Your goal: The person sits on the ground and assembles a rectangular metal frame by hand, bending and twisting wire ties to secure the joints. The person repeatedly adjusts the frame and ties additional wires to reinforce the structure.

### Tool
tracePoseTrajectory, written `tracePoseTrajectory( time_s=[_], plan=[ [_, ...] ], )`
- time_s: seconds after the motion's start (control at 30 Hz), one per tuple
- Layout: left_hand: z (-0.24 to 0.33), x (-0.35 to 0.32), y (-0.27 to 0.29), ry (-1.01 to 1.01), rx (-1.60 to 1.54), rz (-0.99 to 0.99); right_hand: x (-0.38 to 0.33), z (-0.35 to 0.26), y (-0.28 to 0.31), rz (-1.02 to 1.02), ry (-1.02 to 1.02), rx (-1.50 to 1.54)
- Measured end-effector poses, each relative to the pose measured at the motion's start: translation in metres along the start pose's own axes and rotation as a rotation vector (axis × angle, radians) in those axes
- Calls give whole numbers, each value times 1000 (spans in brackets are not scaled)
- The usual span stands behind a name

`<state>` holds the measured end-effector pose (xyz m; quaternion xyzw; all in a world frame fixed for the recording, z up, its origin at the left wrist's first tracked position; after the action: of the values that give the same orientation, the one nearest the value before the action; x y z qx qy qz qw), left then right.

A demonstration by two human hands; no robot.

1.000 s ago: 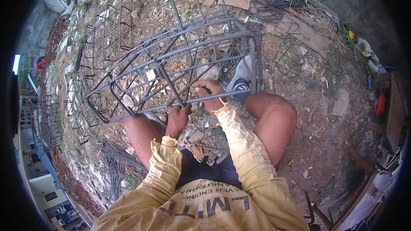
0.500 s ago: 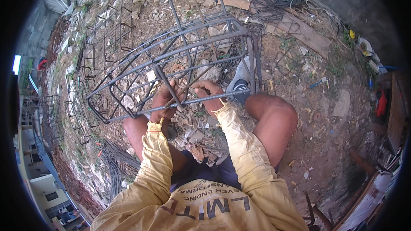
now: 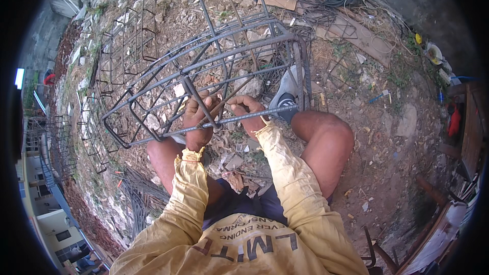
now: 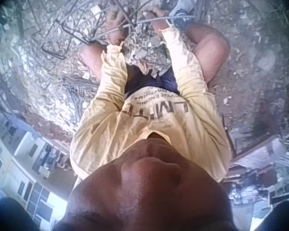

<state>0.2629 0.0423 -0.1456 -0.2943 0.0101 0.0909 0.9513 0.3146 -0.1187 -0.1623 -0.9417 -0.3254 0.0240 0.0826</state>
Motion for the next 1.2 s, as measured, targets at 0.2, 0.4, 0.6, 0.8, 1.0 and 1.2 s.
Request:
tracePoseTrajectory(
  time_s=[0.2,0.4,0.6,0.8,1.0,1.2],
  plan=[
    [-4,-4,-9,14,54,-142,1,-3,-1,-17,13,-26],
    [-1,-5,-26,35,148,-247,1,4,1,-27,-7,-21],
    [3,-11,-32,-25,333,-271,-1,0,0,1,-25,-20],
    [11,-10,-34,-86,602,-285,1,-24,9,93,116,-230],
    [21,-8,-38,-182,729,-262,10,-41,11,79,155,-326],
    [25,-8,-43,-196,780,-284,12,-31,12,69,113,-272]
  ],
)
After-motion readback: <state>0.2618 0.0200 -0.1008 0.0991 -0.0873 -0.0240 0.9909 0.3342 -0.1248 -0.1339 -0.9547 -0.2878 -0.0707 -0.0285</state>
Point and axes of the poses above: each hand's wrist, its own x-axis towards the middle knuckle, its own y-axis out of the back of the hand, z = x × y, the point moved 10 cm from there along x, towards the middle knuckle, and after that the axes turned 15 degrees about -z, right-handed, at the moved point
